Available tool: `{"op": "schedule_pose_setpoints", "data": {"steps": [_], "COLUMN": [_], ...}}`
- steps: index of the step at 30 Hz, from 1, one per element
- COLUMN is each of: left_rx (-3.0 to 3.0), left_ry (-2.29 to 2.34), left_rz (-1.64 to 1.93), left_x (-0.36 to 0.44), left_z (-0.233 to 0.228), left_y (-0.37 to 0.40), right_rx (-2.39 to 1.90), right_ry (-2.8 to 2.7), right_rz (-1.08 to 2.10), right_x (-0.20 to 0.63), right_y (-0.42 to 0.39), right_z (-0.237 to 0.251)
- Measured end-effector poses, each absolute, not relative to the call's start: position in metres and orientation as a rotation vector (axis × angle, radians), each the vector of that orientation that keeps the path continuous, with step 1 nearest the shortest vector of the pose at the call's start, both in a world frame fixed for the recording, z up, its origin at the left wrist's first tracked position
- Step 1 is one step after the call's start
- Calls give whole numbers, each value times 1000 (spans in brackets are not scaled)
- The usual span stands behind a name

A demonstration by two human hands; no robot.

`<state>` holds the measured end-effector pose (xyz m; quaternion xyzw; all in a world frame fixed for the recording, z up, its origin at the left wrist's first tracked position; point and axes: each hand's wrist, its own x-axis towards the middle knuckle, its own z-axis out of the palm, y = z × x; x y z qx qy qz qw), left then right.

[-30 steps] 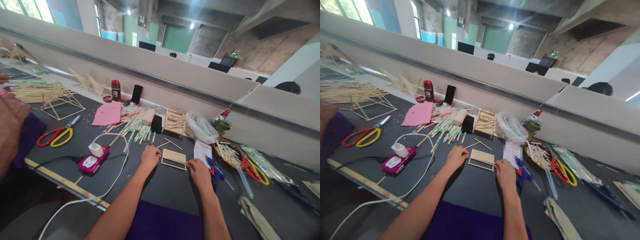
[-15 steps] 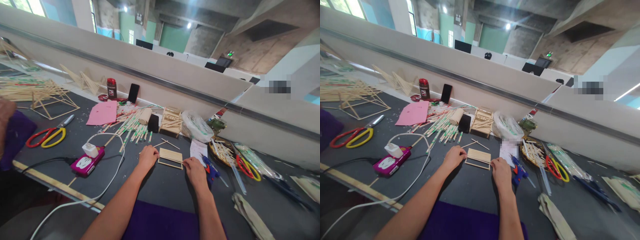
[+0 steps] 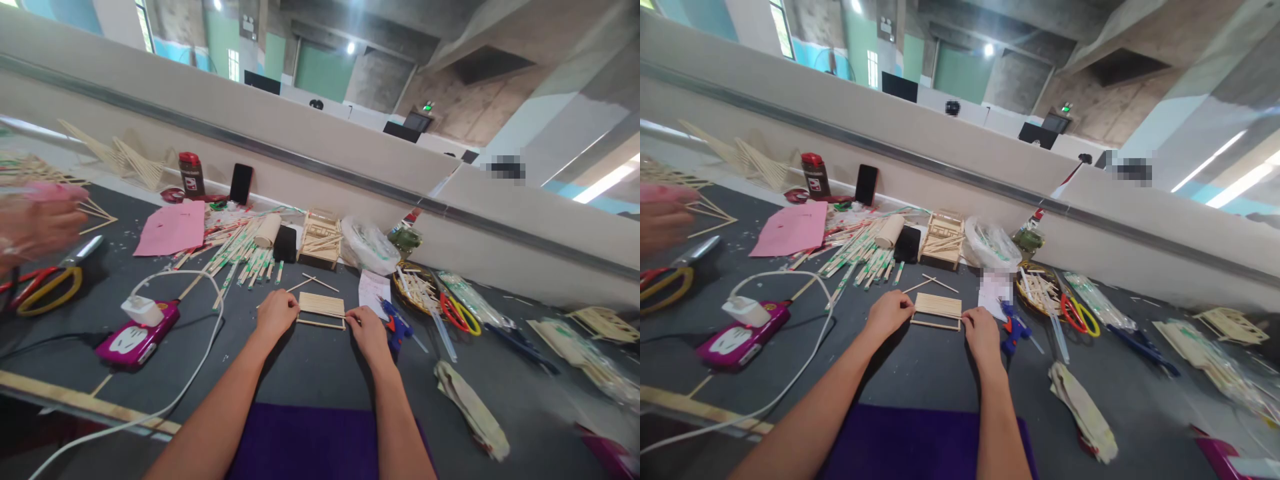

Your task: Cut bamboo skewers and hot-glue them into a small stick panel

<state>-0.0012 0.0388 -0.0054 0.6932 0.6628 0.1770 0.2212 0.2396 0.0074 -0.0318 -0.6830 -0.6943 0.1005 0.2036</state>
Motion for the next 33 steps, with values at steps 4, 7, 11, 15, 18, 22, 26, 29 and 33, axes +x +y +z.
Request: {"op": "schedule_pose_setpoints", "data": {"steps": [4,7,11,15,18,22,26,29,33], "left_rx": [1922,1912,1881,1858,1864,1850,1844,1831,1830], "left_ry": [1839,1851,1860,1858,1858,1874,1878,1888,1889], "left_rz": [481,475,445,453,459,446,437,425,424], "left_x": [0,1,2,2,2,3,3,3,3], "left_z": [-8,-10,-9,-9,-10,-11,-10,-9,-8], "left_y": [40,41,42,42,42,43,44,44,43], "right_rx": [-1904,-1917,-1911,-1899,-1892,-1909,-1945,-1969,-1974], "right_ry": [-1901,-1883,-1860,-1851,-1852,-1840,-1783,-1742,-1728], "right_rz": [281,294,301,294,285,283,296,309,298], "right_x": [239,238,238,237,237,237,235,233,232], "right_y": [8,8,8,7,7,7,8,8,8], "right_z": [-31,-30,-29,-29,-29,-30,-31,-31,-31]}}
